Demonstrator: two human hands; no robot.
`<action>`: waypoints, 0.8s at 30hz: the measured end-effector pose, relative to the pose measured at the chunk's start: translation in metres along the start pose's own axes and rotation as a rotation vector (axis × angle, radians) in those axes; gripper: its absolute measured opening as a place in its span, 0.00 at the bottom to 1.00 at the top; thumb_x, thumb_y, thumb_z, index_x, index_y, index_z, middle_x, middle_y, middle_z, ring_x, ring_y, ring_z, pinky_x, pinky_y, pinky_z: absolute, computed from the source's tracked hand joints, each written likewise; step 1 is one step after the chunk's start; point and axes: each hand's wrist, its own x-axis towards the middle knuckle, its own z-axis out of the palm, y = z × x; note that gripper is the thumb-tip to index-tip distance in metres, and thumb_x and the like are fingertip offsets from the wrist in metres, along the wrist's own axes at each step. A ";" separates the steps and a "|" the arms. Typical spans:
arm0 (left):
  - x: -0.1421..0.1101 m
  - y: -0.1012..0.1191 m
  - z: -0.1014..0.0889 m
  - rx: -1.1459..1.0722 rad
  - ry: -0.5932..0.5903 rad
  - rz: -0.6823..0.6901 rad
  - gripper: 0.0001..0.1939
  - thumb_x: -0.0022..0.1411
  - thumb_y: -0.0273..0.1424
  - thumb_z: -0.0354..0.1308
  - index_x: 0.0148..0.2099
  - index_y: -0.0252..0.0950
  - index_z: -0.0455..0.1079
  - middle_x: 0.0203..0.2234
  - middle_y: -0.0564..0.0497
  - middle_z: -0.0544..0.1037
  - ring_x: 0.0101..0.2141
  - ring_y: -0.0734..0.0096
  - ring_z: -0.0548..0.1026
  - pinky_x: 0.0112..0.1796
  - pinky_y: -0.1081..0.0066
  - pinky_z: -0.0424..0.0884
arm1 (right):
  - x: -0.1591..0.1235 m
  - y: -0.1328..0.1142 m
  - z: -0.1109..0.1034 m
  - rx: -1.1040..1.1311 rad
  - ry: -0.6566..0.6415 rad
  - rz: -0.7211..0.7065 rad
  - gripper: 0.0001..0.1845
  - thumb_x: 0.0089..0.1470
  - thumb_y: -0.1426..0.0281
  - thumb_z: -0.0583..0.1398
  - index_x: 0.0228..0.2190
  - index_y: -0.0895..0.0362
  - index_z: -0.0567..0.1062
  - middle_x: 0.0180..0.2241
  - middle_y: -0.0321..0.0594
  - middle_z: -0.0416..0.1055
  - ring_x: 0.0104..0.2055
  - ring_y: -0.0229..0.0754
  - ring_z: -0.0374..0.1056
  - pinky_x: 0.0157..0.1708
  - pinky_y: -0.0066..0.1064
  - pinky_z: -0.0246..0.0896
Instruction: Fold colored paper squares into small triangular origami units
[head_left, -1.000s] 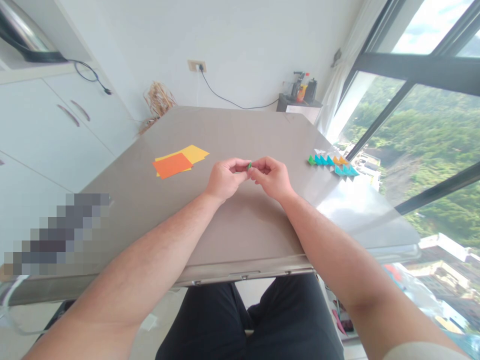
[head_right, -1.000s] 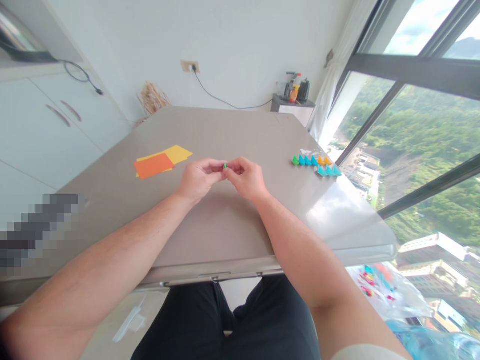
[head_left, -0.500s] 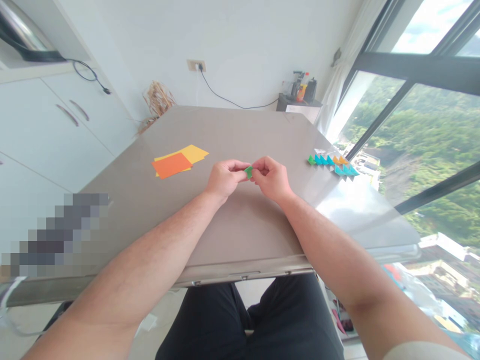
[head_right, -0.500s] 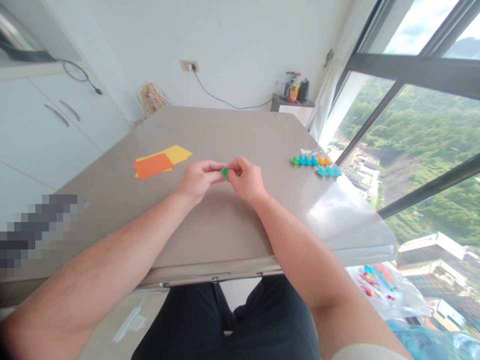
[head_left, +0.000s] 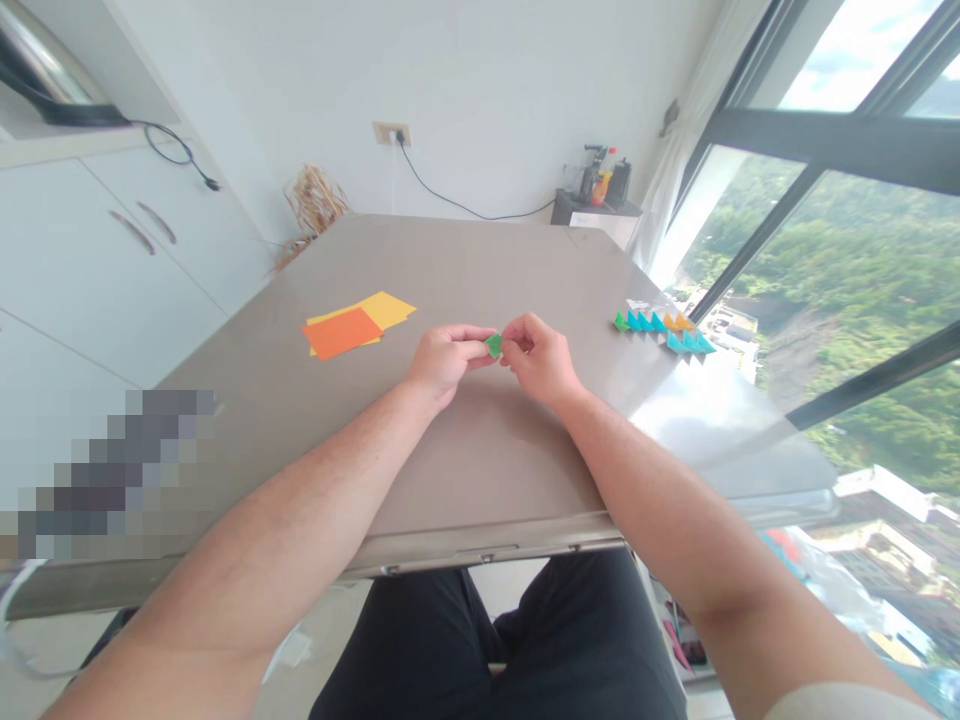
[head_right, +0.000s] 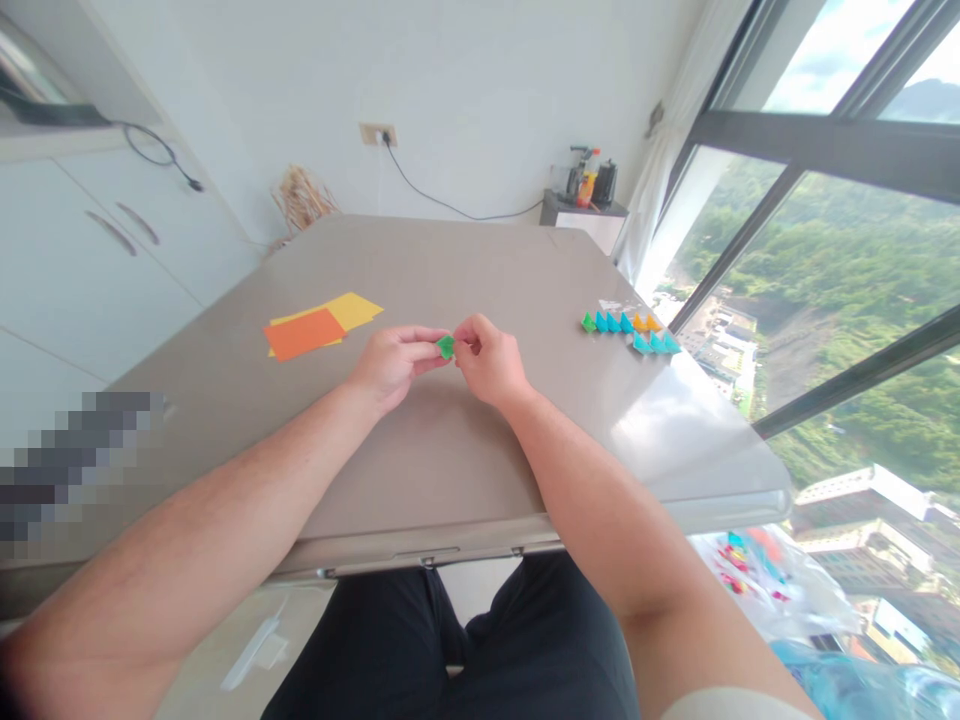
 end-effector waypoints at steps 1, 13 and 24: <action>0.000 0.000 -0.001 -0.005 -0.003 -0.002 0.11 0.43 0.25 0.70 0.34 0.34 0.82 0.30 0.46 0.83 0.36 0.63 0.81 0.49 0.56 0.77 | 0.000 0.000 0.000 -0.020 0.009 -0.012 0.01 0.54 0.68 0.58 0.32 0.51 0.69 0.27 0.32 0.73 0.29 0.38 0.70 0.31 0.32 0.65; 0.004 0.004 -0.007 -0.071 -0.043 -0.087 0.07 0.49 0.29 0.67 0.33 0.32 0.81 0.29 0.46 0.81 0.31 0.70 0.78 0.40 0.65 0.77 | -0.003 -0.004 0.000 -0.078 0.031 -0.229 0.10 0.51 0.74 0.59 0.33 0.53 0.81 0.42 0.41 0.75 0.36 0.39 0.71 0.36 0.32 0.70; 0.005 0.006 -0.011 -0.187 -0.124 -0.136 0.09 0.53 0.27 0.70 0.38 0.31 0.80 0.32 0.46 0.80 0.33 0.74 0.76 0.39 0.71 0.73 | -0.002 -0.002 0.002 -0.067 0.142 -0.348 0.08 0.53 0.71 0.63 0.34 0.52 0.83 0.41 0.41 0.76 0.37 0.37 0.73 0.31 0.29 0.72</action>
